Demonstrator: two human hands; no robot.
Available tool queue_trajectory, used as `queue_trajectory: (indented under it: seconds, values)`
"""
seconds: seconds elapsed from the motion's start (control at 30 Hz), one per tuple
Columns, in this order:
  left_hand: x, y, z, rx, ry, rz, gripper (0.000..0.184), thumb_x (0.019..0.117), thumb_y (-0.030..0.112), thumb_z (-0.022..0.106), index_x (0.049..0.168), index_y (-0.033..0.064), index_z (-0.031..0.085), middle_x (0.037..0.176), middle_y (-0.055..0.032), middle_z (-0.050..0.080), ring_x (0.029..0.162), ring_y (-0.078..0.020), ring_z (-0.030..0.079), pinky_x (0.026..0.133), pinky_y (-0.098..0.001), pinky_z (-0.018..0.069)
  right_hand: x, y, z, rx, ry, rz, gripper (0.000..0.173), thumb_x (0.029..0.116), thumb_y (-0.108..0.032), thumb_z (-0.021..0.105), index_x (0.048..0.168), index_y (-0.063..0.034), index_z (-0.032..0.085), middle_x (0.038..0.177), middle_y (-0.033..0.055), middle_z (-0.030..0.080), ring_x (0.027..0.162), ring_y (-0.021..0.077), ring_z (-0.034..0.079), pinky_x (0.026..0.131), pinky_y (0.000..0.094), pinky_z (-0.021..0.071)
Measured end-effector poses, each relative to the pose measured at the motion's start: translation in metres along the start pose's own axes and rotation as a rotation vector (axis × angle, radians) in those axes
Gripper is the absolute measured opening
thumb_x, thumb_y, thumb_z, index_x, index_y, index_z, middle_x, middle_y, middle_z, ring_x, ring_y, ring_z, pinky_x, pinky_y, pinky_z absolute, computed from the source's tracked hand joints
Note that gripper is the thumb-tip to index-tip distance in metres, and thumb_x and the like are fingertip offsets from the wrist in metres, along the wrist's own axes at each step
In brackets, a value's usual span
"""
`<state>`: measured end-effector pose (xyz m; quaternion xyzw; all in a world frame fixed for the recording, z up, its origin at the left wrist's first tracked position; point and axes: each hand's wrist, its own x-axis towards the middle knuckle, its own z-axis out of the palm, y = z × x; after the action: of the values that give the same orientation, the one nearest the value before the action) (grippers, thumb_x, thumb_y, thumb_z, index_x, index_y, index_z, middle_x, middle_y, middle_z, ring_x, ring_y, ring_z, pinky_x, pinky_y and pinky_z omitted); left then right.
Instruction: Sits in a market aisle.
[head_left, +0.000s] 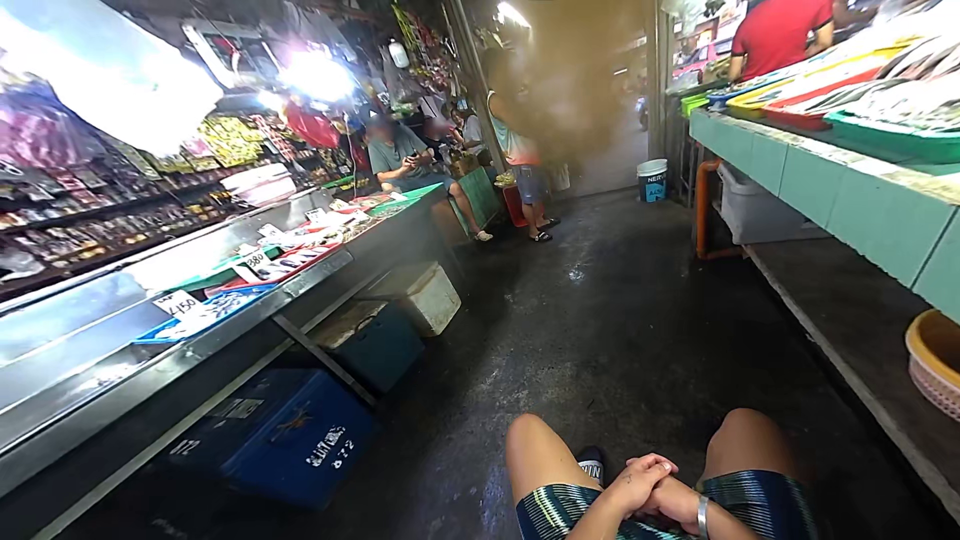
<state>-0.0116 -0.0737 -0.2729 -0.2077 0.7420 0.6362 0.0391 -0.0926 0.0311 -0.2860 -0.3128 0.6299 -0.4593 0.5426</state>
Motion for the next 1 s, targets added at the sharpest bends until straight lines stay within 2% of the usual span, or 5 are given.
queue_trajectory:
  seconds: [0.57, 0.7, 0.77, 0.87, 1.0]
  values:
    - [0.005, 0.003, 0.007, -0.033, -0.001, 0.006, 0.041, 0.1087, 0.039, 0.045, 0.136, 0.0128, 0.061, 0.131, -0.0123, 0.064, 0.12, -0.0217, 0.061, 0.105, -0.0459, 0.0478, 0.003, 0.01, -0.007, 0.059, 0.014, -0.014, 0.037, 0.0845, -0.016, 0.078, 0.118, -0.0056, 0.068, 0.088, 0.0075, 0.072, 0.079, 0.0172, 0.068, 0.076, 0.0395, 0.0573]
    - [0.006, -0.005, 0.008, -0.042, 0.282, -0.1, 0.07, 0.0998, 0.044, 0.061, 0.158, 0.0165, 0.034, 0.148, -0.026, 0.048, 0.132, -0.0379, 0.054, 0.108, -0.057, 0.0461, 0.002, 0.007, -0.002, 0.115, 0.089, -0.047, 0.072, 0.0833, -0.014, 0.079, 0.147, -0.0135, 0.045, 0.116, 0.0129, 0.068, 0.095, 0.0219, 0.07, 0.085, 0.0436, 0.0599]
    - [0.002, 0.003, 0.001, -0.068, 0.473, -0.072, 0.065, 0.0988, 0.038, 0.064, 0.153, 0.0111, 0.042, 0.15, -0.0261, 0.046, 0.133, -0.0381, 0.052, 0.107, -0.0551, 0.047, 0.004, 0.001, -0.001, 0.067, 0.154, 0.04, 0.1, 0.0882, -0.011, 0.077, 0.164, -0.027, 0.014, 0.152, 0.0232, 0.044, 0.11, 0.0367, 0.067, 0.086, 0.055, 0.0597]
    - [-0.032, 0.082, -0.007, -0.219, 0.515, 0.183, 0.034, 0.1025, 0.023, 0.059, 0.132, 0.0061, 0.061, 0.125, -0.0134, 0.062, 0.106, -0.0227, 0.064, 0.085, -0.0411, 0.0565, 0.009, -0.007, 0.004, 0.082, 0.215, 0.129, 0.101, 0.0919, -0.011, 0.074, 0.164, -0.0328, 0.006, 0.154, 0.0268, 0.036, 0.099, 0.0408, 0.07, 0.075, 0.0551, 0.0611]
    - [-0.127, 0.234, 0.01, -0.457, 0.055, 0.945, 0.017, 0.1042, 0.021, 0.056, 0.106, 0.0086, 0.068, 0.099, 0.003, 0.066, 0.089, -0.005, 0.062, 0.081, -0.0255, 0.0542, 0.016, 0.0, 0.006, -0.05, 0.139, 0.165, 0.086, 0.0957, -0.02, 0.07, 0.163, -0.0216, 0.018, 0.152, 0.0241, 0.043, 0.11, 0.0363, 0.067, 0.087, 0.0518, 0.0587]
